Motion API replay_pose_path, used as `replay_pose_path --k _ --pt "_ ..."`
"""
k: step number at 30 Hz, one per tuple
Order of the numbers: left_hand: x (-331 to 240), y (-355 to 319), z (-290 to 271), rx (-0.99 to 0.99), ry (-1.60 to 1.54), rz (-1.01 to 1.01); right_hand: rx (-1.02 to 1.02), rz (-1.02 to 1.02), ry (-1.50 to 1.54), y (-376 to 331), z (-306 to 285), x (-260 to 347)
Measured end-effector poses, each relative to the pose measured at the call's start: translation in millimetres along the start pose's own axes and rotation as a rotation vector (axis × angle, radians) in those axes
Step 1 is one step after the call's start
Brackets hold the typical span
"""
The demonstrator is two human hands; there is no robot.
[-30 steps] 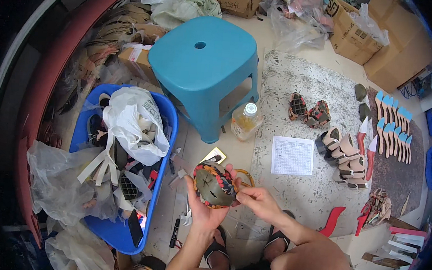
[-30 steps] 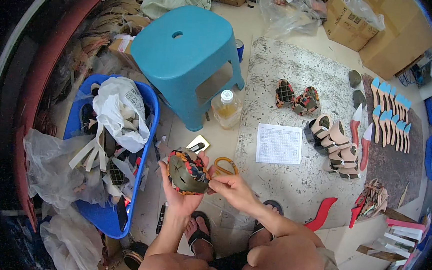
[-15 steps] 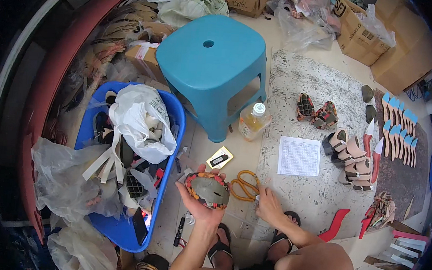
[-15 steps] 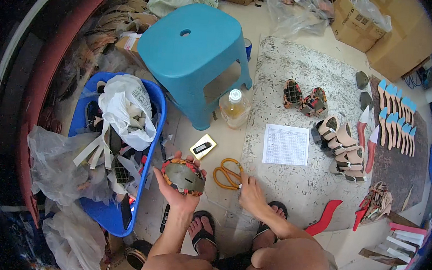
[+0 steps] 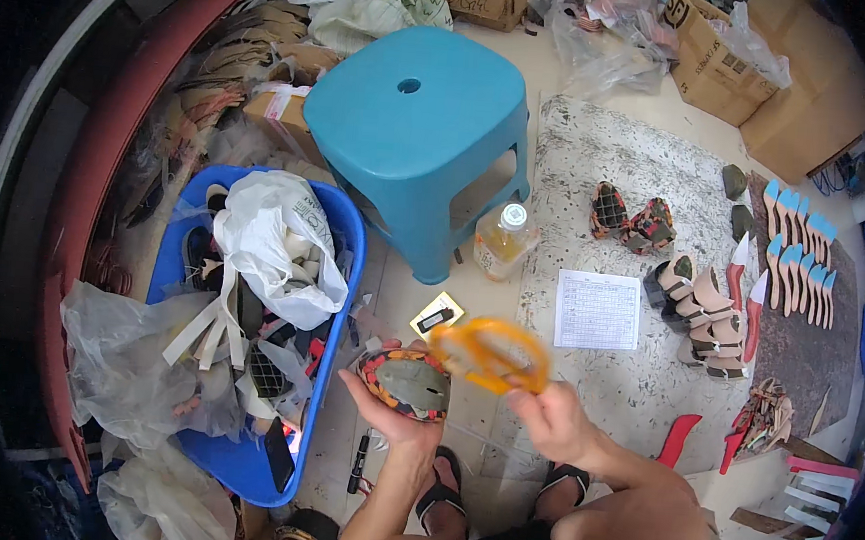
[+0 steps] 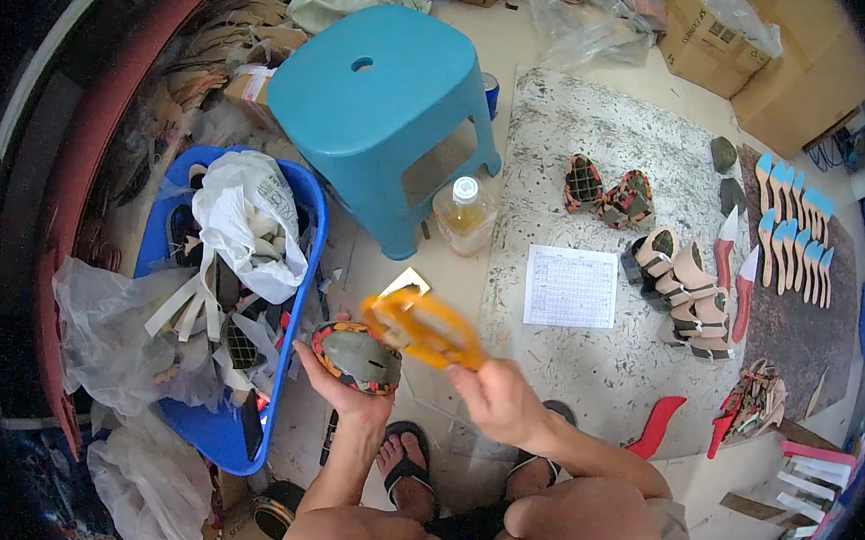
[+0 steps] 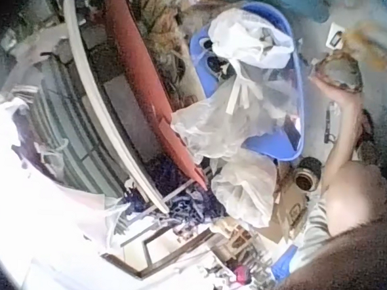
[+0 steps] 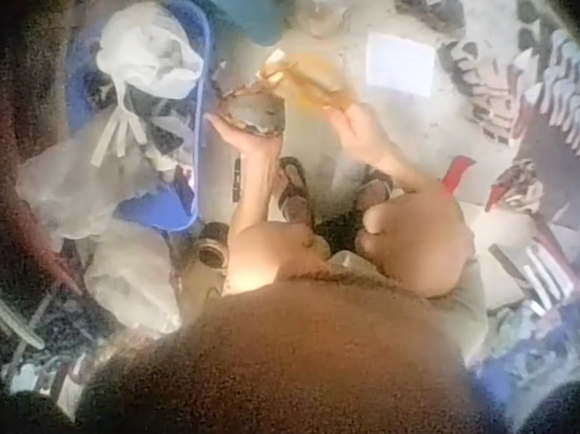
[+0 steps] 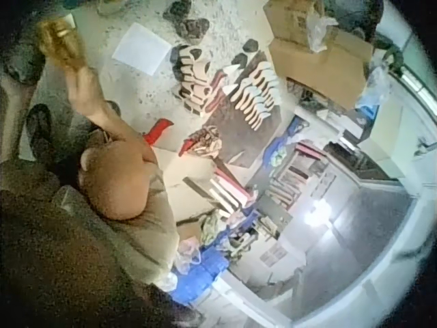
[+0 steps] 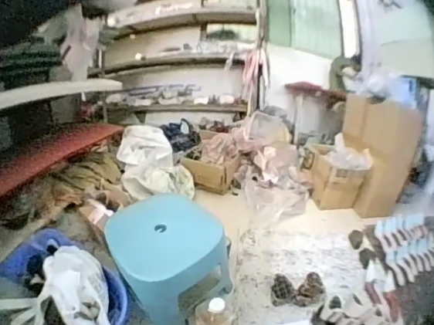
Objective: The person sits on the floor and repairs shoe soles by hand. They apply and smooth a patterned fabric onto a green sole, trim excess with scissors, then apply and trim a red insole material, finishing with a pink piece. The person handles multiple soles and uses scissors and a small knife.
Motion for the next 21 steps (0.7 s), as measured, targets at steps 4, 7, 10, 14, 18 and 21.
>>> replay_pose_path --k 4,7,10,14,18,21 --pt "-5.9 7.8 -12.5 0.070 0.013 0.039 0.005 -0.045 -0.028 4.9 -6.6 18.8" --pt "-6.6 9.8 -13.2 0.140 0.054 0.030 0.027 -0.014 -0.047 6.1 -7.9 18.8" --pt "-9.3 13.4 -25.5 -0.028 0.040 0.041 0.041 -0.076 -0.061 9.0 -4.6 17.1" --pt "7.5 2.7 -9.3 -0.055 0.072 -0.182 -0.018 -0.216 0.044 -4.3 1.9 9.6" --pt "13.2 1.7 -23.2 -0.096 0.054 -0.278 0.105 -0.275 -0.127 0.6 18.9 24.2" --pt "12.5 0.2 -24.1 -0.122 0.084 -0.280 0.104 -0.271 -0.068 -3.7 15.6 26.3"
Point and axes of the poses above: each hand's wrist, its own y-axis towards the middle knuckle, its own z-axis out of the palm, x = y × z, the point moved 9 cm from there along y, towards the middle knuckle, and after that the axes turned 4 degrees about -y, right-handed, at the moved point
